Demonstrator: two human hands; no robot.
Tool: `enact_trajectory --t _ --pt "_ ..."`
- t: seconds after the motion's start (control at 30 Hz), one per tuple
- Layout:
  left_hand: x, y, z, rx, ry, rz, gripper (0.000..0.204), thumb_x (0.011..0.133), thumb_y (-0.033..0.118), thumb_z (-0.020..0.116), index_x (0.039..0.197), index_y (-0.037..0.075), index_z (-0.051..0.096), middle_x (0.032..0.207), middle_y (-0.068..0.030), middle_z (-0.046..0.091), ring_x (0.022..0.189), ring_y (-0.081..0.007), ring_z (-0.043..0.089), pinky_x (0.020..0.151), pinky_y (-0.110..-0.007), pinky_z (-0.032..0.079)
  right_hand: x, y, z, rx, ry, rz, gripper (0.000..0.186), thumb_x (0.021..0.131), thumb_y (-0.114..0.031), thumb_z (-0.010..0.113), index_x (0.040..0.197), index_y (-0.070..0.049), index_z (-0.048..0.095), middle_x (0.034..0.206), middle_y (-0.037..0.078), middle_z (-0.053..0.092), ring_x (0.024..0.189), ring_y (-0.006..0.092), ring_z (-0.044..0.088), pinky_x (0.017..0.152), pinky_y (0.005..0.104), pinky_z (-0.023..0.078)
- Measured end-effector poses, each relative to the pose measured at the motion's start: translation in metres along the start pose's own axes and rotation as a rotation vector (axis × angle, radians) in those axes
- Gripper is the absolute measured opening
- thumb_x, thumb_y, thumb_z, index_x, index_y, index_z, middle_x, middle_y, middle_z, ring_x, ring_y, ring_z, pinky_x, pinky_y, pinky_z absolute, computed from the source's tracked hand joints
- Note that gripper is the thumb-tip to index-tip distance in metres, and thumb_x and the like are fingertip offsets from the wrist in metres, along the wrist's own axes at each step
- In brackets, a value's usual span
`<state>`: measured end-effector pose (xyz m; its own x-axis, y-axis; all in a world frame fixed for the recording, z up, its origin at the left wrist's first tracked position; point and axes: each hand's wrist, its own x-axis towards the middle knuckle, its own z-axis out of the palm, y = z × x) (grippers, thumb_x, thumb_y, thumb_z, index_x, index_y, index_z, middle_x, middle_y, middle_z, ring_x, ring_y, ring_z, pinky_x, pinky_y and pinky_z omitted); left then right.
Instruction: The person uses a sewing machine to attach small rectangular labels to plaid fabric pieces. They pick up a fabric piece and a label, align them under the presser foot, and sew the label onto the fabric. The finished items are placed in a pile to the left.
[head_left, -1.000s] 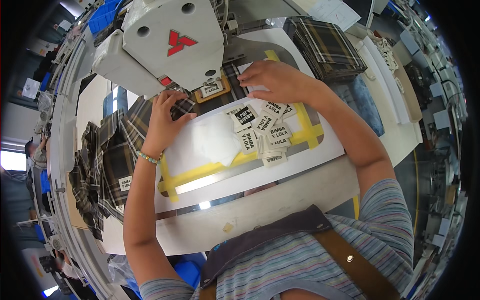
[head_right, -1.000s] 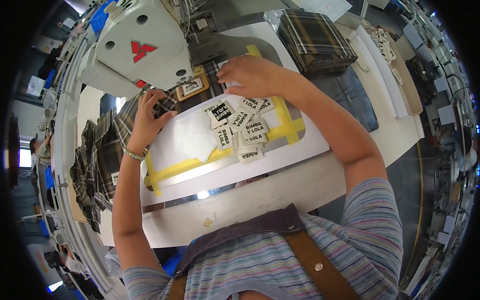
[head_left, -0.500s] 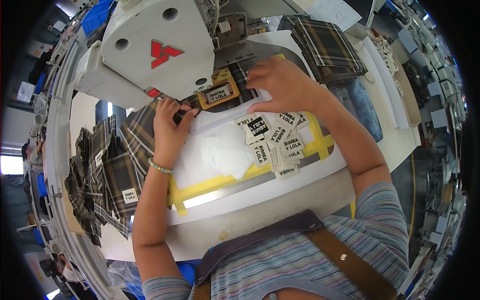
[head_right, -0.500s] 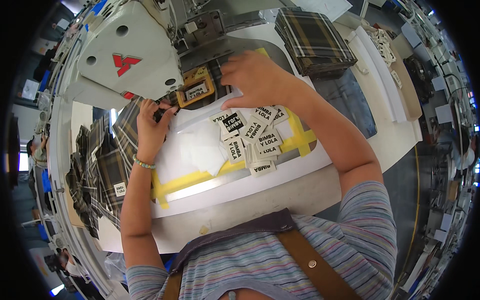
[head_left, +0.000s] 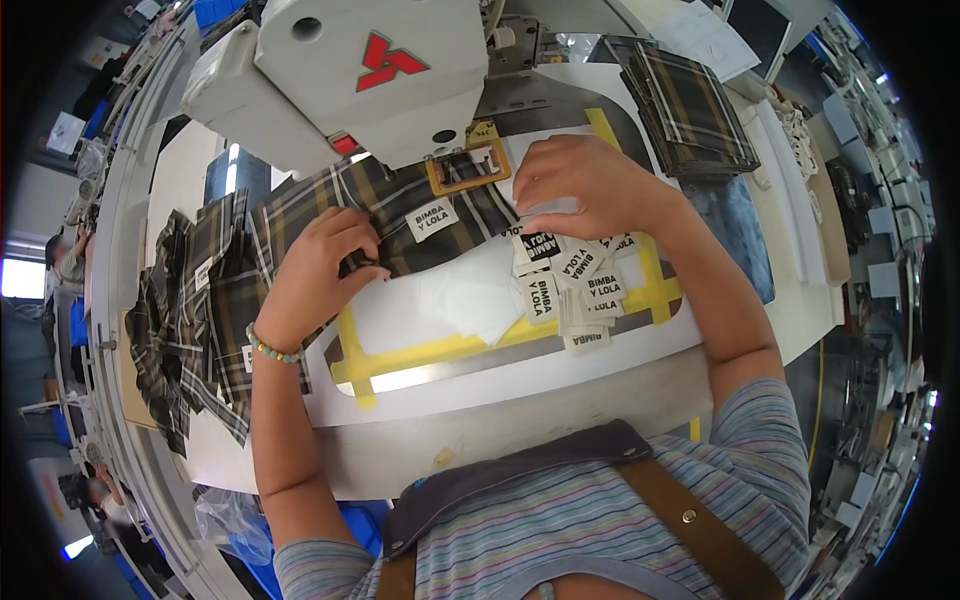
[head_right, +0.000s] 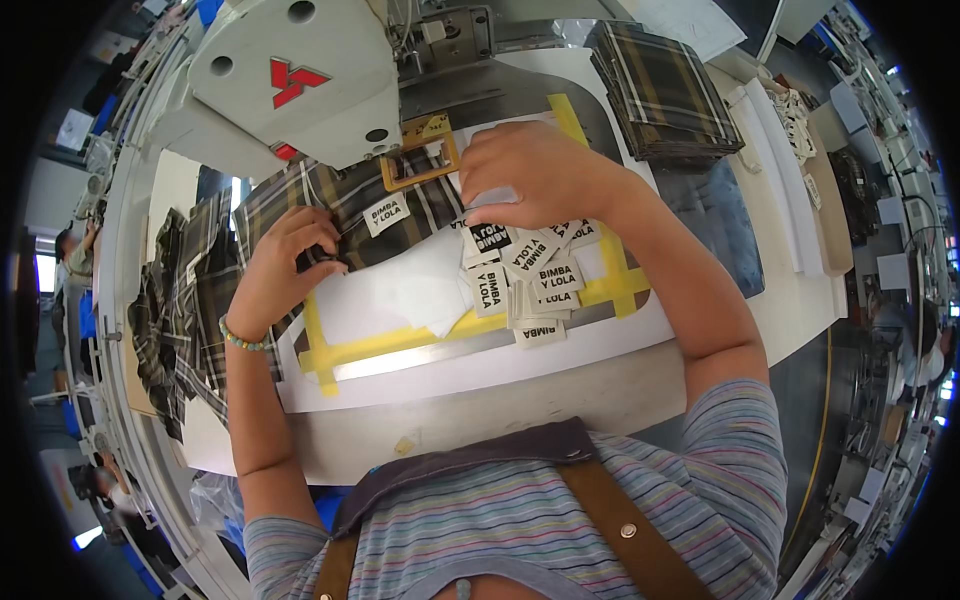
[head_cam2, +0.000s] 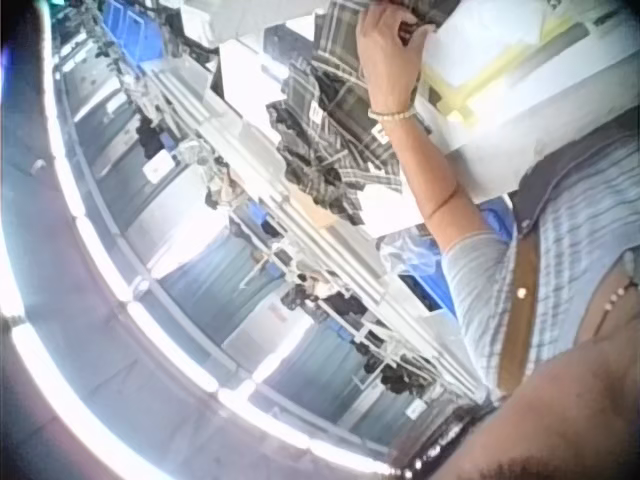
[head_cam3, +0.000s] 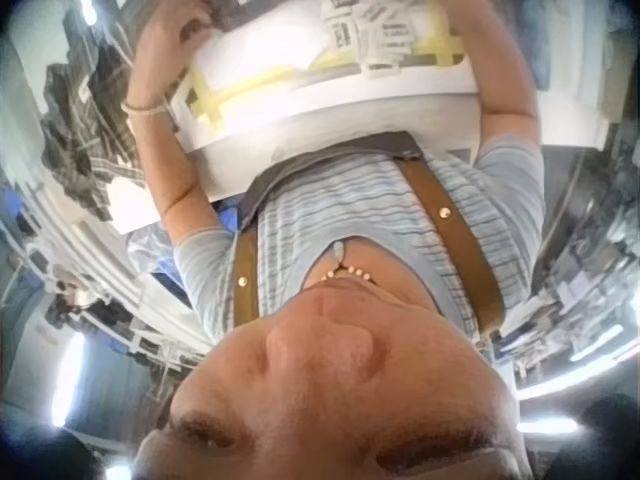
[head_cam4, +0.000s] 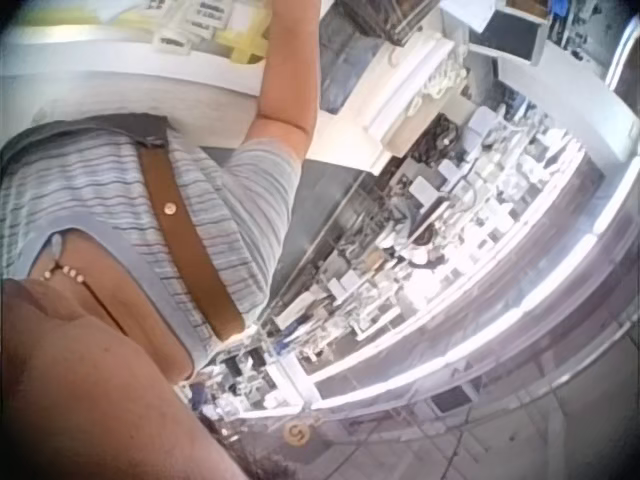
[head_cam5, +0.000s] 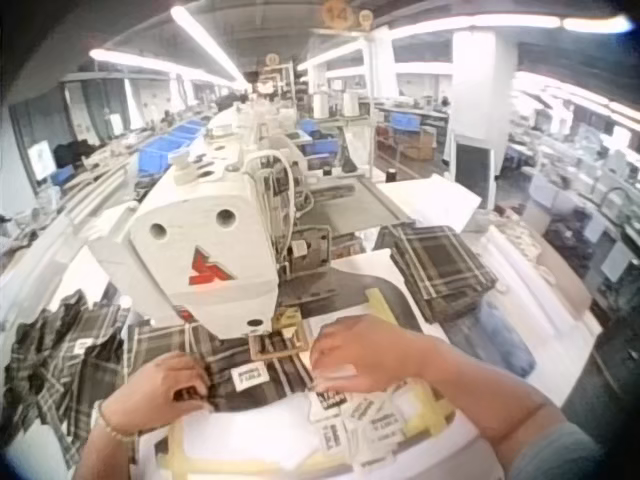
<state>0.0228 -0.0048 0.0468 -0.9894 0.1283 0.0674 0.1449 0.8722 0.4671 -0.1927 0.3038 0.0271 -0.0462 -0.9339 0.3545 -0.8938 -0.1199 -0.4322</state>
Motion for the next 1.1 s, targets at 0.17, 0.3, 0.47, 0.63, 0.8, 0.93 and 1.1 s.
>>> enact_trajectory --t 0.17,0.3,0.47,0.63,0.8,0.93,1.1 --pt "-0.032 0.015 -0.012 0.100 0.054 -0.180 0.029 0.086 0.014 0.089 0.105 0.001 0.071 0.112 -0.0130 0.074 0.112 -0.0353 0.069 0.093 -0.040 0.057 -0.004 0.011 -0.002 0.033 0.162 0.072 0.020 0.095 -0.020 0.082 0.100 -0.001 0.079 0.105 0.009 0.078 0.100 0.0303 0.073 0.086 0.0413 0.059" --pt "-0.027 0.019 0.006 0.088 0.259 -0.205 0.029 0.094 0.018 0.084 0.115 0.001 0.073 0.113 -0.0131 0.075 0.103 -0.0322 0.072 0.087 -0.038 0.058 -0.005 0.016 0.002 -0.078 0.152 0.115 0.017 0.100 -0.018 0.076 0.100 -0.002 0.079 0.104 0.010 0.078 0.096 0.0299 0.073 0.083 0.0397 0.059" --pt "0.007 -0.001 0.041 0.056 0.383 -0.197 0.030 0.094 0.018 0.084 0.118 0.003 0.074 0.108 -0.0113 0.076 0.096 -0.0246 0.072 0.082 -0.037 0.057 -0.006 0.024 0.004 -0.135 0.137 0.135 0.018 0.102 -0.018 0.074 0.099 -0.001 0.080 0.102 0.011 0.078 0.094 0.0303 0.073 0.081 0.0395 0.058" --pt "0.021 -0.012 0.061 0.090 0.386 -0.167 0.020 0.095 0.014 0.083 0.102 0.001 0.071 0.093 -0.0108 0.070 0.084 -0.0272 0.066 0.076 -0.039 0.053 -0.006 0.033 0.003 -0.147 0.168 0.122 0.028 0.103 -0.026 0.072 0.093 -0.001 0.079 0.098 0.012 0.078 0.092 0.0334 0.072 0.080 0.0430 0.058" --pt "0.013 -0.014 0.064 0.068 0.542 -0.217 0.023 0.097 0.020 0.081 0.100 0.000 0.070 0.093 -0.0122 0.068 0.091 -0.0323 0.064 0.082 -0.043 0.052 -0.009 0.037 0.003 -0.172 0.184 0.114 0.032 0.104 -0.029 0.071 0.089 -0.001 0.079 0.096 0.012 0.077 0.093 0.0347 0.071 0.081 0.0444 0.057" --pt "0.006 -0.014 0.063 0.283 0.593 -0.223 0.037 0.095 0.034 0.083 0.114 0.003 0.076 0.107 -0.0139 0.069 0.104 -0.0337 0.063 0.092 -0.044 0.051 -0.008 0.036 0.005 -0.187 0.143 0.137 0.024 0.102 -0.022 0.073 0.096 0.000 0.080 0.100 0.013 0.078 0.096 0.0339 0.071 0.084 0.0432 0.058" --pt "0.018 -0.012 0.079 0.195 0.626 -0.237 0.027 0.092 0.026 0.086 0.110 0.007 0.081 0.104 -0.0106 0.071 0.103 -0.0321 0.062 0.093 -0.043 0.050 -0.007 0.034 0.002 -0.184 0.113 0.171 0.020 0.100 -0.018 0.073 0.102 0.000 0.082 0.103 0.013 0.078 0.099 0.0338 0.071 0.086 0.0428 0.058"
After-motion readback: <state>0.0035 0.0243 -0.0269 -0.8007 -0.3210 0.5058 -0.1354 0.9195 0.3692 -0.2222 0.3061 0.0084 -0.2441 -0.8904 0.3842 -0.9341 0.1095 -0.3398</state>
